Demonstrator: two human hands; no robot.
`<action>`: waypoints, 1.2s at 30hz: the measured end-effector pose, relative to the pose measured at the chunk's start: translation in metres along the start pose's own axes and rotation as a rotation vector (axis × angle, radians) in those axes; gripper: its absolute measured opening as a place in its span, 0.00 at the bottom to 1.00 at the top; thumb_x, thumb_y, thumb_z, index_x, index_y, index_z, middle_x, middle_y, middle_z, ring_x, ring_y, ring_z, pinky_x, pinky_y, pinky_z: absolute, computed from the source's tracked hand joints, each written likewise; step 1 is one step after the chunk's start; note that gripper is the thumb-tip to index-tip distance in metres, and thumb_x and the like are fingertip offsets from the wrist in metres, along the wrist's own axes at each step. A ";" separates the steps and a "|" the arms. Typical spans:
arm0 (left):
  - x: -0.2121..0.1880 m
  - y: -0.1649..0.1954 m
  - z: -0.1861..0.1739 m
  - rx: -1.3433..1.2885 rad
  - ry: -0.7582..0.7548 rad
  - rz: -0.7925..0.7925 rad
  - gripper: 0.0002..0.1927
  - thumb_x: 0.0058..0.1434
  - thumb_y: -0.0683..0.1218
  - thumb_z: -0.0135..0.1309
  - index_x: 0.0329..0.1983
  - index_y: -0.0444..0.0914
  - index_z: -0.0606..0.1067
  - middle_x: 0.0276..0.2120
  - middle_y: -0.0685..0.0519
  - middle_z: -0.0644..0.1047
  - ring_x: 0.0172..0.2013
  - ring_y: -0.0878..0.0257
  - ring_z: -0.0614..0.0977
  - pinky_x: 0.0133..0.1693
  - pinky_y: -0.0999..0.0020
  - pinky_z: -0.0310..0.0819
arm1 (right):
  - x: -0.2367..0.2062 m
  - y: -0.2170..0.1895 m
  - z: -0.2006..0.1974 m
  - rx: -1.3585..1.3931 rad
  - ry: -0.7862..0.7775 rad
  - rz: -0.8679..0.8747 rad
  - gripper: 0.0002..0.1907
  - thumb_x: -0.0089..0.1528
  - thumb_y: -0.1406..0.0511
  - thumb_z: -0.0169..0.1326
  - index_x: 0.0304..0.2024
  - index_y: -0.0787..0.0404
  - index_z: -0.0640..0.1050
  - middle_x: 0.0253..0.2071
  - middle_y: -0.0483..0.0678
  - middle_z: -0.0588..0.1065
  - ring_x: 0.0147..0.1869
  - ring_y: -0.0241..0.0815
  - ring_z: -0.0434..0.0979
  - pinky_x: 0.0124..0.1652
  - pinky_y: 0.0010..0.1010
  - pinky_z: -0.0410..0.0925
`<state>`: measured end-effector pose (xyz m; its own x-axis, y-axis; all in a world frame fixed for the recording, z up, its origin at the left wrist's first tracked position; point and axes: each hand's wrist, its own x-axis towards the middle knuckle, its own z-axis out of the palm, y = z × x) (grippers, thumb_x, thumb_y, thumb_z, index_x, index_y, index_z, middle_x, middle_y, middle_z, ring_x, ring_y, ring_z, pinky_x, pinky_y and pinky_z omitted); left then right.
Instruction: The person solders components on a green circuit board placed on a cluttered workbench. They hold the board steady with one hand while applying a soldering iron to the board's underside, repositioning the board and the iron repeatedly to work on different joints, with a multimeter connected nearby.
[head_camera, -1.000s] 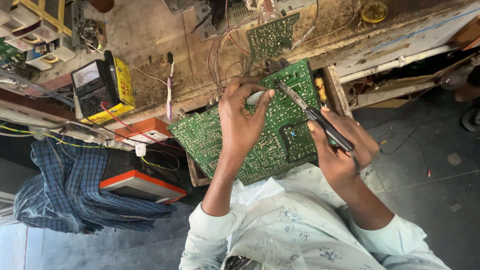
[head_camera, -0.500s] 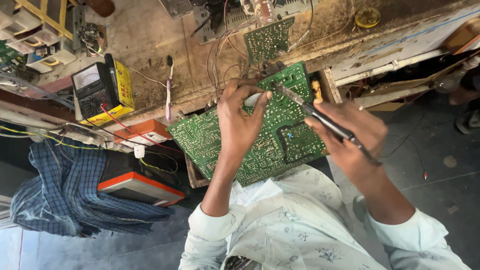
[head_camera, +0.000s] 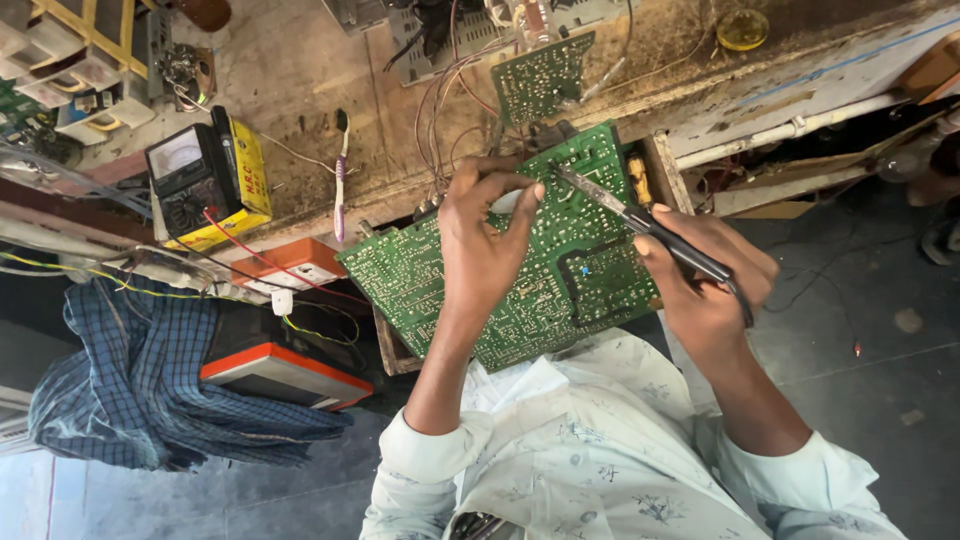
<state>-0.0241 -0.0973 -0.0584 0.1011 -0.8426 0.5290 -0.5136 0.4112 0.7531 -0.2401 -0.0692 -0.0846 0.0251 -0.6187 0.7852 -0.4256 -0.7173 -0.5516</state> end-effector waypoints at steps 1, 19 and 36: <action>0.000 0.000 0.000 -0.005 -0.009 -0.026 0.06 0.62 0.42 0.63 0.39 0.34 0.81 0.44 0.47 0.79 0.44 0.56 0.82 0.43 0.65 0.75 | -0.001 0.002 0.001 0.004 0.002 0.012 0.14 0.65 0.74 0.66 0.50 0.74 0.79 0.38 0.53 0.80 0.32 0.36 0.75 0.28 0.23 0.64; 0.000 -0.002 -0.003 0.037 -0.064 -0.025 0.09 0.60 0.45 0.65 0.40 0.36 0.83 0.49 0.45 0.78 0.48 0.52 0.82 0.48 0.61 0.75 | -0.013 0.009 -0.001 0.066 -0.007 0.093 0.13 0.67 0.72 0.65 0.53 0.72 0.80 0.39 0.52 0.79 0.28 0.30 0.70 0.26 0.20 0.58; 0.001 0.004 -0.004 0.055 -0.114 -0.171 0.09 0.58 0.46 0.65 0.39 0.38 0.84 0.51 0.46 0.77 0.45 0.55 0.80 0.34 0.63 0.70 | -0.011 0.006 -0.003 0.101 -0.047 0.091 0.15 0.66 0.73 0.64 0.55 0.72 0.79 0.41 0.55 0.79 0.33 0.34 0.76 0.29 0.22 0.65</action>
<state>-0.0226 -0.0951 -0.0531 0.0950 -0.9337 0.3453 -0.5437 0.2419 0.8037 -0.2453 -0.0662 -0.0956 0.0343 -0.6951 0.7181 -0.3347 -0.6850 -0.6471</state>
